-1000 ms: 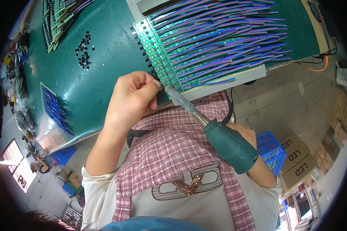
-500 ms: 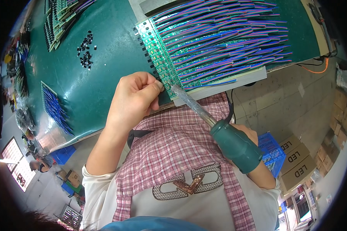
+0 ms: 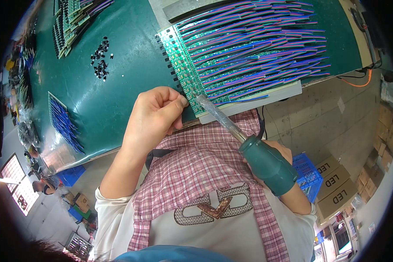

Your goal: The person assembles electronic components onto LED light strips using a soldering iron.

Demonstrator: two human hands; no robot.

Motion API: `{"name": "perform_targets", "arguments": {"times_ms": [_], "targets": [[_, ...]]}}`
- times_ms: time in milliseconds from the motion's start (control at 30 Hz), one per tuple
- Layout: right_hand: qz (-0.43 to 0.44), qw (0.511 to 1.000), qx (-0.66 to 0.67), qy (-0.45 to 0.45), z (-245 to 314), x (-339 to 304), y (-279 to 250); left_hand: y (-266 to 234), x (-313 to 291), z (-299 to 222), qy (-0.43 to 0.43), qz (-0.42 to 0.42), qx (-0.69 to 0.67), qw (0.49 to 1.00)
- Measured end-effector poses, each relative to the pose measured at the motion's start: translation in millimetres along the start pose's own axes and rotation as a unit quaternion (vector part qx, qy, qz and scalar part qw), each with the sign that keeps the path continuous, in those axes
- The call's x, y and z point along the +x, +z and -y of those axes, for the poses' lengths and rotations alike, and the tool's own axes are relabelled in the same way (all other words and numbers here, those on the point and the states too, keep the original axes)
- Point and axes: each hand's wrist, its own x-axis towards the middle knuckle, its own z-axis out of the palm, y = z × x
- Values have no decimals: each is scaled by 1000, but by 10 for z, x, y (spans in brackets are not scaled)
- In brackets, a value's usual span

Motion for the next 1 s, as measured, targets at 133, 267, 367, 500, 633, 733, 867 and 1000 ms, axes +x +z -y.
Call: {"name": "perform_targets", "arguments": {"times_ms": [133, 267, 367, 500, 633, 733, 867, 1000], "targets": [[-14, 989, 101, 106, 5, 9, 6, -227, -67, 17, 22, -24, 4, 999], [-10, 978, 166, 126, -24, 33, -6, -798, 188, 40, 203, -313, 90, 924], [-83, 951, 264, 137, -8, 59, 75, -1127, 435, 83, 273, -389, 232, 849], [-66, 967, 228, 88, 2, 109, 109, -1234, 722, 89, 274, -418, 357, 789], [-60, 970, 219, 89, 10, 109, 91, -1256, 879, 34, 261, -414, 370, 790], [-44, 977, 196, 78, -2, 108, 93, -1263, 911, 4, 231, -406, 419, 779], [-47, 973, 214, 69, -10, 110, 114, -1266, 904, -46, 248, -411, 414, 774], [-28, 983, 168, 64, -10, 107, 104, -1331, 862, -50, 275, -424, 316, 803]]}}
